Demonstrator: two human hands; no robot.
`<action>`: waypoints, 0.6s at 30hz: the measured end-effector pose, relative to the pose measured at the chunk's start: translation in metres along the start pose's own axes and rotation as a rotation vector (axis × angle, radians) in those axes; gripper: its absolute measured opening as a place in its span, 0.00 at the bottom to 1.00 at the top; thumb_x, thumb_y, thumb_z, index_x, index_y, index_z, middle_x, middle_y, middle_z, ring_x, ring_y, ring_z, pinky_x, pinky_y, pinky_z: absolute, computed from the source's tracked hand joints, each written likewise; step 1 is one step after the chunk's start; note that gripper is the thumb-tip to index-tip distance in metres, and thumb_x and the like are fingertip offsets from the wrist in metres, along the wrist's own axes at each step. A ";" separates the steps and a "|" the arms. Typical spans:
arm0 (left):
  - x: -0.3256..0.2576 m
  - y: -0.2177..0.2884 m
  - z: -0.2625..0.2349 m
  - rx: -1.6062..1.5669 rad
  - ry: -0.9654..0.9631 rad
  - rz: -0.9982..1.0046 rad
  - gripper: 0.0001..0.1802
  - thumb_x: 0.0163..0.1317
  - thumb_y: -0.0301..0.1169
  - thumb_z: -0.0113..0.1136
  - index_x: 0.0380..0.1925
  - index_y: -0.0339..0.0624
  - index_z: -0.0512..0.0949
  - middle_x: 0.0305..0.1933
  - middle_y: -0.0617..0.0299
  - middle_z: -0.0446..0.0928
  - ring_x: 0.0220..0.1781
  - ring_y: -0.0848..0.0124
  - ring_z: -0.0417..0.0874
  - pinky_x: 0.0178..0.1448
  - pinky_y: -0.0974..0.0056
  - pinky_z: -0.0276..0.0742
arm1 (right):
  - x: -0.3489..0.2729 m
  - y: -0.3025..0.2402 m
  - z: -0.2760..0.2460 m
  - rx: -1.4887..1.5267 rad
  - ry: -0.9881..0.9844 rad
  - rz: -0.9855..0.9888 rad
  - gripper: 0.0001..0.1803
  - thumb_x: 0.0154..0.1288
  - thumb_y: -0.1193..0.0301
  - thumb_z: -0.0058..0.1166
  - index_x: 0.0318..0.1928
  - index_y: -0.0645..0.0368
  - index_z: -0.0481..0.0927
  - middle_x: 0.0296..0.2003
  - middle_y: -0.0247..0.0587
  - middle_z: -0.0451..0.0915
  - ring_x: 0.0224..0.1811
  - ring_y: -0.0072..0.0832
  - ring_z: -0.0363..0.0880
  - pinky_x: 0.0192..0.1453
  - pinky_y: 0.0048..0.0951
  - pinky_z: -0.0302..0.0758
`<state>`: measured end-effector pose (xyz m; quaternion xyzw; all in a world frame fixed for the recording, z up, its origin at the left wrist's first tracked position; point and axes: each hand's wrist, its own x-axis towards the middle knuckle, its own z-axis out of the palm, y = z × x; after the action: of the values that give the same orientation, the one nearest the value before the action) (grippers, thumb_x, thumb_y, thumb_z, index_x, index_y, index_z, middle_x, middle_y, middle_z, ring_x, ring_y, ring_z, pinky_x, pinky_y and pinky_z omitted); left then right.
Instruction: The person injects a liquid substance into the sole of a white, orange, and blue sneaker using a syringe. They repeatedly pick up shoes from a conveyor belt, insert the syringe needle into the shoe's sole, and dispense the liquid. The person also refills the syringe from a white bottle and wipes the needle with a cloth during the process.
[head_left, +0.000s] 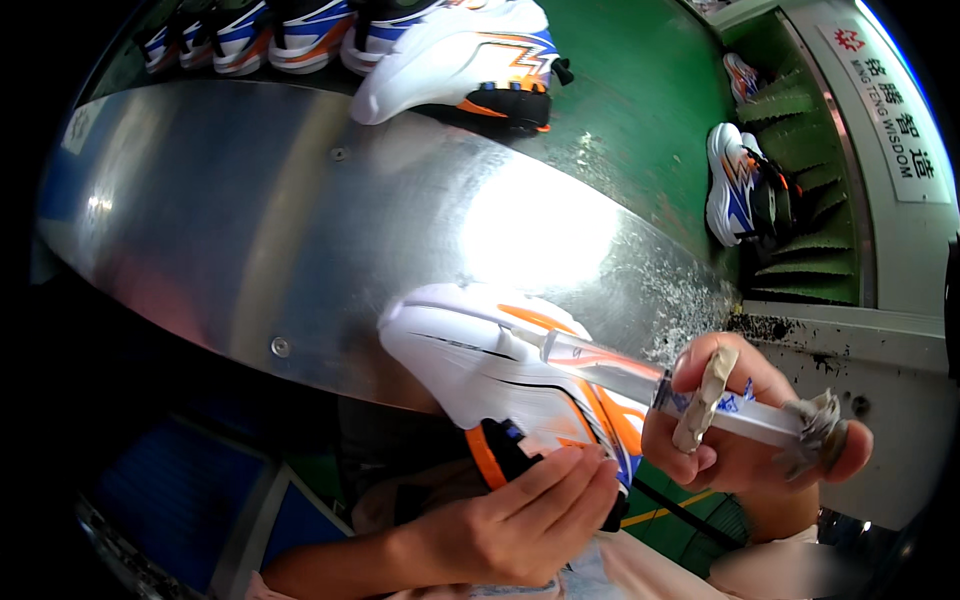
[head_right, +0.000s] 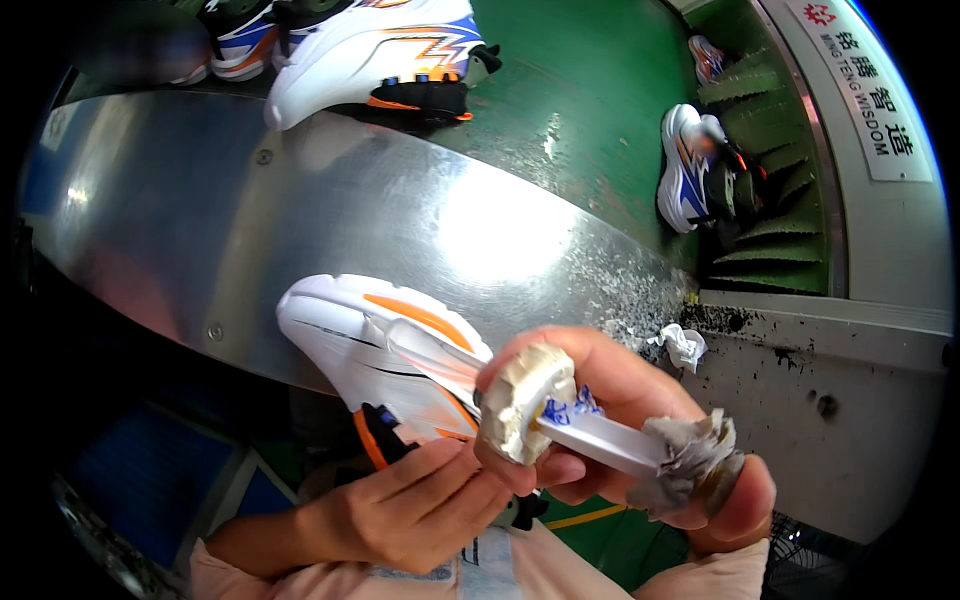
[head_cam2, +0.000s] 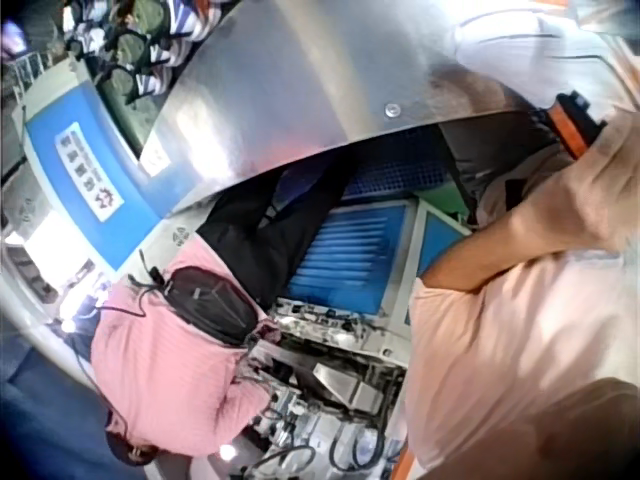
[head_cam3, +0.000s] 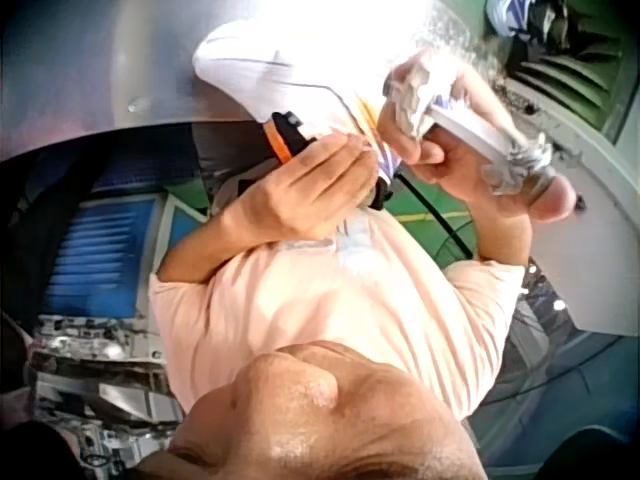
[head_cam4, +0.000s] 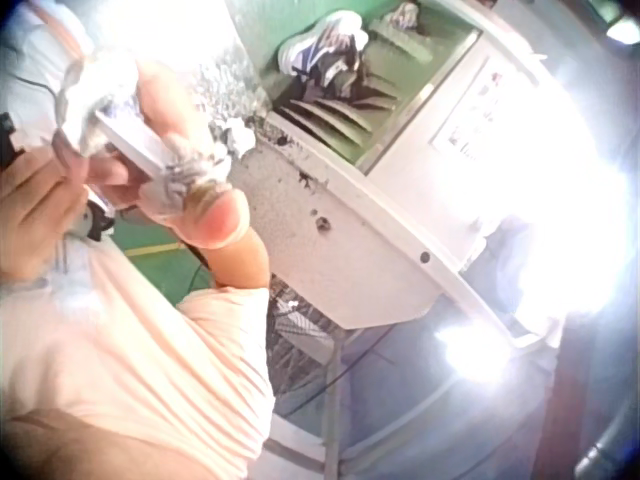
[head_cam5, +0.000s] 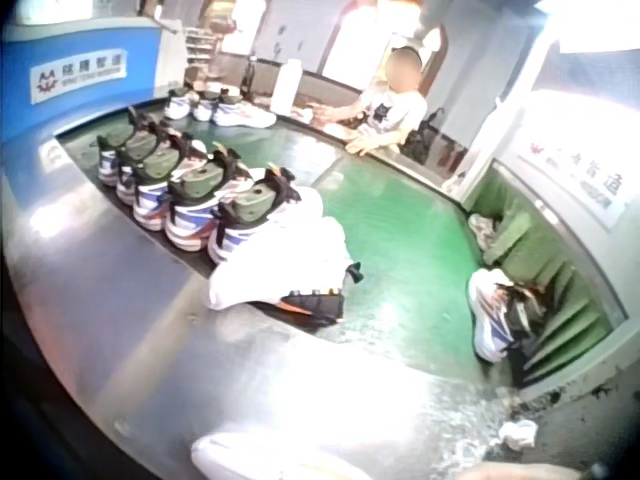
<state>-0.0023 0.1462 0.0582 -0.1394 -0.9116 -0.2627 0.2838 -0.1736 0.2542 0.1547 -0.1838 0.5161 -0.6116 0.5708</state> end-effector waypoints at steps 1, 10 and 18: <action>-0.004 0.001 0.001 -0.018 -0.007 -0.007 0.11 0.61 0.30 0.56 0.41 0.43 0.84 0.47 0.62 0.81 0.49 0.65 0.83 0.57 0.61 0.78 | -0.006 -0.005 0.005 -0.096 0.094 0.106 0.63 0.34 0.19 0.54 0.56 0.63 0.64 0.24 0.48 0.73 0.21 0.18 0.61 0.22 0.16 0.56; -0.005 0.002 -0.002 0.066 -0.127 -0.002 0.08 0.57 0.30 0.61 0.37 0.47 0.84 0.47 0.62 0.82 0.54 0.58 0.81 0.61 0.52 0.73 | -0.089 0.044 -0.008 0.204 0.246 0.156 0.62 0.33 0.20 0.57 0.56 0.61 0.67 0.31 0.48 0.74 0.30 0.23 0.62 0.31 0.23 0.57; 0.008 0.007 -0.002 0.164 -0.200 -0.022 0.11 0.61 0.30 0.58 0.43 0.46 0.82 0.50 0.61 0.81 0.55 0.57 0.81 0.65 0.50 0.72 | -0.127 0.073 -0.040 0.366 0.169 0.048 0.65 0.28 0.20 0.58 0.57 0.61 0.67 0.33 0.48 0.74 0.31 0.24 0.65 0.33 0.23 0.58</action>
<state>-0.0051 0.1516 0.0669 -0.1313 -0.9553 -0.1752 0.1989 -0.1336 0.3967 0.1239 -0.0128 0.4469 -0.6947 0.5636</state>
